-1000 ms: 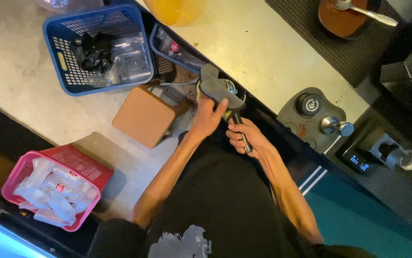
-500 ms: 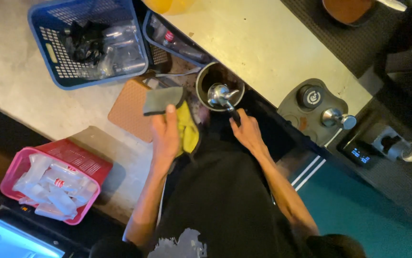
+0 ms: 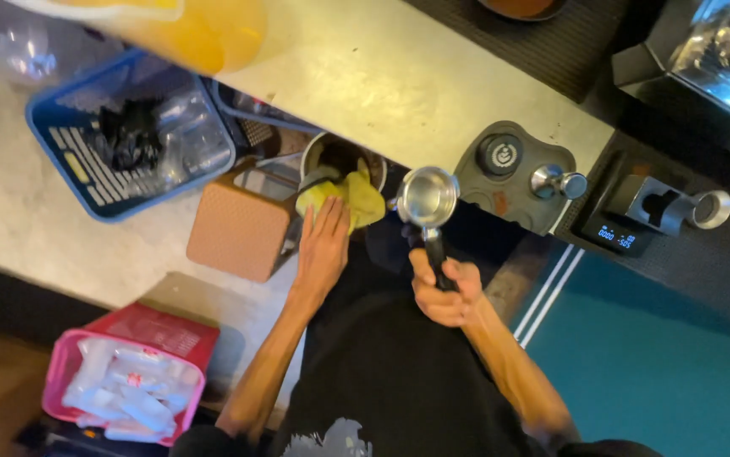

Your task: The person prepares coffee by tamping ground coffee in a portafilter, weighing a cup, and cleaning the portafilter. They then scoop ground coffee from a bowl into the portafilter using a spoon.

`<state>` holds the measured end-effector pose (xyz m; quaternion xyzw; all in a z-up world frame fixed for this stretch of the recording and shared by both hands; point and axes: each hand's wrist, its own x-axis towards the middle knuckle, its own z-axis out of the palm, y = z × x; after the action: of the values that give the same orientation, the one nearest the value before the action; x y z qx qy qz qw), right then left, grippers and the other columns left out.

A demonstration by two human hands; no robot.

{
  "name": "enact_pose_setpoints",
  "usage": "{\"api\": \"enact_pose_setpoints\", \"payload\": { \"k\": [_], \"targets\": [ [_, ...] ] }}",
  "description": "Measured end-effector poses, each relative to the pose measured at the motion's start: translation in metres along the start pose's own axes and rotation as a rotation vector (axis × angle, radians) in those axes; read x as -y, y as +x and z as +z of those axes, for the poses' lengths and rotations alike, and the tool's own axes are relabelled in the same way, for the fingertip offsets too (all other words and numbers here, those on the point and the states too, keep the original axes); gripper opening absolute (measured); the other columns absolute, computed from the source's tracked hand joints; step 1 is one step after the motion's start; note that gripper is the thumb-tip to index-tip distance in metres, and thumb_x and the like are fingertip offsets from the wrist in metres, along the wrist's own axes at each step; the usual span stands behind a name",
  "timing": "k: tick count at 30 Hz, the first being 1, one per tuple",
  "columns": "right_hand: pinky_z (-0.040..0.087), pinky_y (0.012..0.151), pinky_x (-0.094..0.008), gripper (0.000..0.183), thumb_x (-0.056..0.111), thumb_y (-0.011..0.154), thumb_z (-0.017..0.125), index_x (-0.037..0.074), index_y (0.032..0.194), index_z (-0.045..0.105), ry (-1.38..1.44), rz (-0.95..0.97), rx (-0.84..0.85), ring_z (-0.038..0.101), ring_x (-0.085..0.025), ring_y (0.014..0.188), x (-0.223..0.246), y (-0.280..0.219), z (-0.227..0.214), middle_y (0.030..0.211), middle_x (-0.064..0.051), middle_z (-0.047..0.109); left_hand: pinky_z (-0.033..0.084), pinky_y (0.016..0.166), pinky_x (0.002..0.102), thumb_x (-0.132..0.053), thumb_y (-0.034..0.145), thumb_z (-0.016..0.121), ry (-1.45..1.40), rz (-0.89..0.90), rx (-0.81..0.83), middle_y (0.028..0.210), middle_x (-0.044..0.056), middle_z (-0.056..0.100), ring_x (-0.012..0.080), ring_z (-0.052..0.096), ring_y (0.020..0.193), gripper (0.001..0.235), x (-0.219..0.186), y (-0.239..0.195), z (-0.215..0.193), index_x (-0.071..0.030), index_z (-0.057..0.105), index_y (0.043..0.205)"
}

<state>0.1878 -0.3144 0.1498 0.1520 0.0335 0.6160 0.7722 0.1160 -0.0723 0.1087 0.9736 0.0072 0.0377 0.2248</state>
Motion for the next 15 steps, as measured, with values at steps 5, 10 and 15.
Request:
{"api": "enact_pose_setpoints", "payload": {
  "k": [5, 10, 15],
  "targets": [
    [0.053, 0.034, -0.035, 0.032, -0.001, 0.095, 0.059, -0.01, 0.121, 0.042, -0.058, -0.007, 0.055, 0.055, -0.016, 0.034, -0.012, -0.043, 0.044, 0.055, -0.006, 0.049, 0.036, 0.116, 0.055, -0.024, 0.09, 0.076, 0.162, -0.04, 0.001, 0.147, 0.021, 0.056, 0.0364, 0.052, 0.139, 0.048, -0.03, -0.007, -0.008, -0.004, 0.062, 0.132],
    [0.048, 0.028, -0.034, 0.033, -0.011, 0.088, 0.058, -0.015, 0.119, 0.047, -0.359, -0.274, -0.141, 0.049, -0.015, 0.03, -0.003, -0.122, 0.088, 0.053, -0.006, 0.044, 0.048, 0.094, 0.051, -0.022, 0.091, 0.073, 0.035, 0.05, -0.059, 0.137, 0.025, 0.059, 0.0421, 0.061, 0.12, 0.054, -0.106, 0.025, 0.027, -0.001, 0.058, 0.139],
    [0.054, 0.053, -0.036, 0.048, 0.024, 0.089, 0.067, -0.012, 0.118, 0.059, -1.095, -0.556, -0.585, 0.064, -0.024, 0.048, 0.025, -0.22, 0.149, 0.058, -0.016, 0.06, 0.051, 0.095, 0.046, -0.019, 0.097, 0.069, -0.216, 0.285, -0.081, 0.138, 0.024, 0.06, 0.0402, 0.064, 0.121, 0.05, -0.26, 0.09, 0.056, -0.002, 0.058, 0.142]
  ]
}}
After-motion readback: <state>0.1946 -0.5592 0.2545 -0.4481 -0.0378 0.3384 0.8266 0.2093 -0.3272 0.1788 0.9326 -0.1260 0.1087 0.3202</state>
